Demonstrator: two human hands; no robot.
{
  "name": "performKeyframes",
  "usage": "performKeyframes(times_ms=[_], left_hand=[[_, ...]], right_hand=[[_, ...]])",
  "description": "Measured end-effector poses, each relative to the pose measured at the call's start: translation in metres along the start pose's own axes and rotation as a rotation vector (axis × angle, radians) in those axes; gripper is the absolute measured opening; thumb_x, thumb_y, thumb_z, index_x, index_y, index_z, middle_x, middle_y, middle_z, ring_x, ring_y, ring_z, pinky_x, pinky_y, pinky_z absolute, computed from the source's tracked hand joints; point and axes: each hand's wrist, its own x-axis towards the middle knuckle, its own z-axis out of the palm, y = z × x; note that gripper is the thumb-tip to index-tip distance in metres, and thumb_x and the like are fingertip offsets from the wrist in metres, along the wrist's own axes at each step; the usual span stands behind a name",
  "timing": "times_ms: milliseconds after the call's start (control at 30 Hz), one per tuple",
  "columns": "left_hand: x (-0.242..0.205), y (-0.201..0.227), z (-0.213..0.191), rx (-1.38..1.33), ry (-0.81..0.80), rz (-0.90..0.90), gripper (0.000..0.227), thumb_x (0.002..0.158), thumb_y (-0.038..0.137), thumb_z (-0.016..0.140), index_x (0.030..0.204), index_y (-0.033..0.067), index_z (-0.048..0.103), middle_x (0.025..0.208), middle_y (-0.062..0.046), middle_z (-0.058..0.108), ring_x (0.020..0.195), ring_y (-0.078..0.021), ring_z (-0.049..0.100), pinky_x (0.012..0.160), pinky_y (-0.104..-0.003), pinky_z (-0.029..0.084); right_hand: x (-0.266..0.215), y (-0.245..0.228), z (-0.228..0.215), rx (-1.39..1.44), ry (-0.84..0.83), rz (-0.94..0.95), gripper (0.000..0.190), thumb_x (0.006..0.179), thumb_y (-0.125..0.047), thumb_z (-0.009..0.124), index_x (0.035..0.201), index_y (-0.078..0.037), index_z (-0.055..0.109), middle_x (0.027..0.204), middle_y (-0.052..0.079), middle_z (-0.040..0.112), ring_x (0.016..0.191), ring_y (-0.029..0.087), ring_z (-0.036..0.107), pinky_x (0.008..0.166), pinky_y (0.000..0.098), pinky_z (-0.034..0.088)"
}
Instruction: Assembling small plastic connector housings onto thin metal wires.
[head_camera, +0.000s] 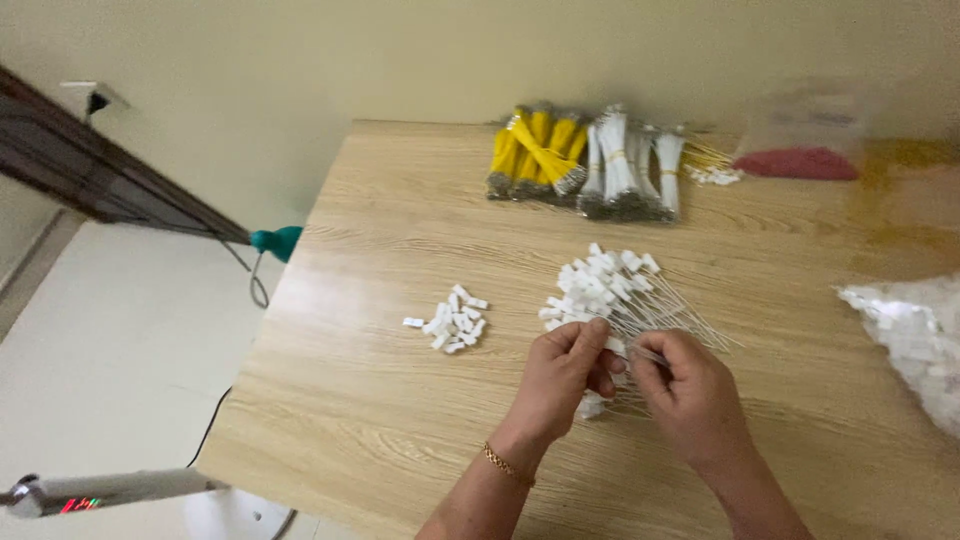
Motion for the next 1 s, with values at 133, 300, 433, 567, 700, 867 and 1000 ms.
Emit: performKeyframes(times_ms=[133,300,433,567,700,867,1000], left_hand=[[0.011,0.029,-0.033,0.566,0.202,0.254,0.034,0.099,0.037,0.067,0.105,0.0041,0.073,0.083,-0.006,0.074,0.065,-0.0157,0.065,0.057,-0.031,0.053],[0.036,0.033,-0.104,1.623,0.572,0.421,0.030,0.084,0.028,0.071,0.111,0.0152,0.075,0.113,-0.007,0.072,0.108,-0.0317,0.061,0.092,-0.052,0.046],[0.044,0.024,-0.124,1.745,0.591,0.390,0.018,0.091,0.024,0.067,0.102,0.0147,0.077,0.118,-0.006,0.071,0.115,-0.0310,0.059,0.102,-0.053,0.039],[0.042,0.023,-0.125,1.744,0.604,0.488,0.018,0.089,0.026,0.068,0.097,0.0126,0.076,0.117,-0.007,0.071,0.114,-0.0315,0.059,0.101,-0.051,0.038],[0.047,0.015,-0.122,1.764,0.651,0.738,0.014,0.090,0.022,0.066,0.098,0.0139,0.075,0.106,-0.005,0.074,0.107,-0.0292,0.064,0.097,-0.050,0.045],[0.016,0.035,-0.048,1.326,0.423,0.387,0.020,0.104,0.026,0.062,0.112,0.0100,0.071,0.095,-0.007,0.076,0.080,-0.0179,0.070,0.078,-0.035,0.056],[-0.003,0.030,-0.007,0.748,0.107,0.342,0.019,0.098,0.018,0.063,0.109,0.0074,0.075,0.096,-0.004,0.078,0.080,-0.0128,0.071,0.071,-0.024,0.062]], right_hand=[[0.008,0.027,0.010,-0.056,-0.006,0.010,0.020,0.092,-0.019,0.068,0.105,-0.004,0.069,0.089,0.012,0.070,0.075,0.025,0.070,0.068,0.0369,0.055],[0.008,0.036,0.001,-0.137,0.045,-0.176,0.020,0.097,-0.018,0.063,0.106,-0.003,0.073,0.106,0.012,0.075,0.093,0.026,0.072,0.078,0.0343,0.056],[0.011,0.022,-0.014,-0.027,0.066,-0.072,0.024,0.099,-0.020,0.062,0.115,-0.004,0.072,0.099,0.007,0.076,0.082,0.016,0.074,0.073,0.0303,0.057],[0.011,0.035,-0.017,0.309,-0.052,0.275,0.030,0.098,-0.019,0.058,0.126,-0.007,0.059,0.084,0.004,0.075,0.056,0.010,0.056,0.051,0.0271,0.049],[0.010,0.049,-0.016,0.504,-0.088,0.253,0.018,0.099,-0.019,0.060,0.105,-0.002,0.063,0.078,0.003,0.069,0.054,0.007,0.051,0.048,0.0240,0.047],[0.007,0.043,-0.016,0.555,-0.067,0.297,0.016,0.098,-0.016,0.067,0.103,-0.001,0.071,0.078,-0.001,0.059,0.063,0.005,0.047,0.055,0.0239,0.041],[0.006,0.025,-0.019,0.596,-0.065,0.176,0.017,0.094,-0.014,0.067,0.105,-0.002,0.072,0.086,-0.004,0.068,0.076,0.003,0.059,0.067,0.0225,0.051]])
